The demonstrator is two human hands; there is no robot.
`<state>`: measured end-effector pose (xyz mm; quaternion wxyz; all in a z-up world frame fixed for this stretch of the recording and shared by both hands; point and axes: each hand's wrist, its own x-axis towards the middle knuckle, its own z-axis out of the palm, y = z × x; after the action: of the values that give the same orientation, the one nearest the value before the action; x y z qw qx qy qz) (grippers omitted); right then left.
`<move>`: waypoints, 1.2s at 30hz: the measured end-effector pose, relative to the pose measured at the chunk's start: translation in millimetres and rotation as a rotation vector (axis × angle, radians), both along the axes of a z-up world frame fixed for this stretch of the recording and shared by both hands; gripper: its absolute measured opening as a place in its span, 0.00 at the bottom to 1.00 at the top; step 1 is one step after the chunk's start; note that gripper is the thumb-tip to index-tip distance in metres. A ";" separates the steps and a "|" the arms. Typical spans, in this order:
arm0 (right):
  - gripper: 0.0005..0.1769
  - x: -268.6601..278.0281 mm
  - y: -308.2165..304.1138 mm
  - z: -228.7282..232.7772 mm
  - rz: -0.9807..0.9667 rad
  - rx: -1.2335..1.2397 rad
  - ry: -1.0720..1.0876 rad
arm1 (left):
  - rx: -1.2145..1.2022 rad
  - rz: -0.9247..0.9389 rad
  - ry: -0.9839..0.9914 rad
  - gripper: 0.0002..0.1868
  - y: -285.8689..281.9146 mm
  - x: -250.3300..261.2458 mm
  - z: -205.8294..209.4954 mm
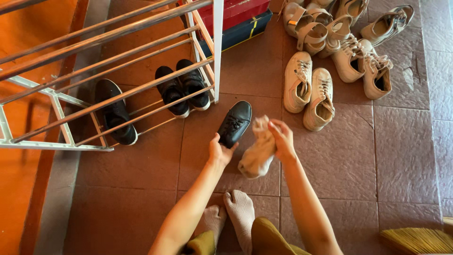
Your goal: The person sits on the floor and wipes a black shoe with a cloth, focusing on the sole and sides. They place the shoe on a metal rack and continue wiping another black shoe from a pile on the floor.
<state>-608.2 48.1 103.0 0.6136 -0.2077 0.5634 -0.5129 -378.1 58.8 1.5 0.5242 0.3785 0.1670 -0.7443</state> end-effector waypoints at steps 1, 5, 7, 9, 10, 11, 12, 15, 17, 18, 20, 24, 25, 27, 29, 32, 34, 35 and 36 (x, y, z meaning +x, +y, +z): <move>0.19 5.7 -11.8 1.2 0.019 -0.105 0.206 | -0.019 -0.031 -0.013 0.26 1.4 0.7 1.5; 0.11 43.9 -43.6 4.7 0.064 -0.476 0.935 | -0.011 -0.089 0.075 0.23 2.5 0.8 7.7; 0.18 77.0 -35.9 3.4 0.230 -0.608 1.142 | 0.001 -0.131 0.089 0.21 2.9 1.6 8.6; 0.27 94.8 -18.9 0.3 0.409 -0.730 1.347 | -0.030 -0.176 0.030 0.18 8.1 2.9 7.7; 0.26 92.0 -16.5 -1.0 0.366 -0.777 1.400 | -0.071 -0.194 -0.037 0.17 8.5 4.0 7.5; 0.26 87.6 -14.2 -3.8 0.322 -0.824 1.451 | -0.113 -0.212 -0.104 0.15 9.7 6.4 7.7; 0.26 81.5 -15.4 -7.7 0.273 -0.874 1.504 | -0.196 -0.227 -0.181 0.15 9.1 10.3 8.4; 0.23 43.3 -46.6 -13.4 0.020 -0.825 1.496 | -0.369 -0.240 -0.379 0.16 16.8 19.8 26.8; 0.34 16.4 -56.0 26.7 0.091 -0.651 1.502 | -0.387 -0.205 -0.472 0.17 22.4 27.0 64.6; 0.32 9.6 -55.7 45.5 0.017 -0.640 1.422 | -0.354 -0.211 -0.448 0.17 24.4 33.2 88.9; 0.26 -3.3 -50.3 79.5 -0.121 -0.625 1.260 | -0.292 -0.222 -0.397 0.19 32.3 41.0 144.1; 0.29 -17.8 -35.4 129.9 -0.328 -0.677 1.115 | -0.401 -0.309 -0.282 0.21 39.9 49.7 246.7; 0.29 -22.0 -31.7 142.3 -0.340 -0.695 1.064 | -0.476 -0.321 -0.270 0.20 43.3 54.9 269.8; 0.30 -31.3 -20.1 166.8 -0.358 -0.725 0.965 | -0.563 -0.321 -0.276 0.19 50.1 62.7 310.7; 0.31 -38.1 -2.8 189.1 -0.361 -0.739 0.868 | -0.576 -0.294 -0.309 0.19 55.4 65.7 343.0; 0.22 -42.9 8.9 247.0 -0.273 -0.786 0.822 | -0.714 -0.193 -0.447 0.20 64.9 69.0 378.7; 0.21 -44.4 23.6 284.7 -0.181 -0.771 0.799 | -0.771 -0.167 -0.498 0.20 68.4 69.6 399.7; 0.21 -42.7 34.0 309.0 -0.135 -0.762 0.787 | -0.800 -0.155 -0.524 0.20 70.3 69.3 410.6; 0.21 -38.6 44.4 330.8 -0.098 -0.776 0.855 | -0.783 -0.147 -0.530 0.20 72.1 67.8 420.4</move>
<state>-646.8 92.4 433.8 0.1860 -0.5801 0.5406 -0.5802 -310.3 131.0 421.9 0.5981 0.3401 -0.2928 -0.6640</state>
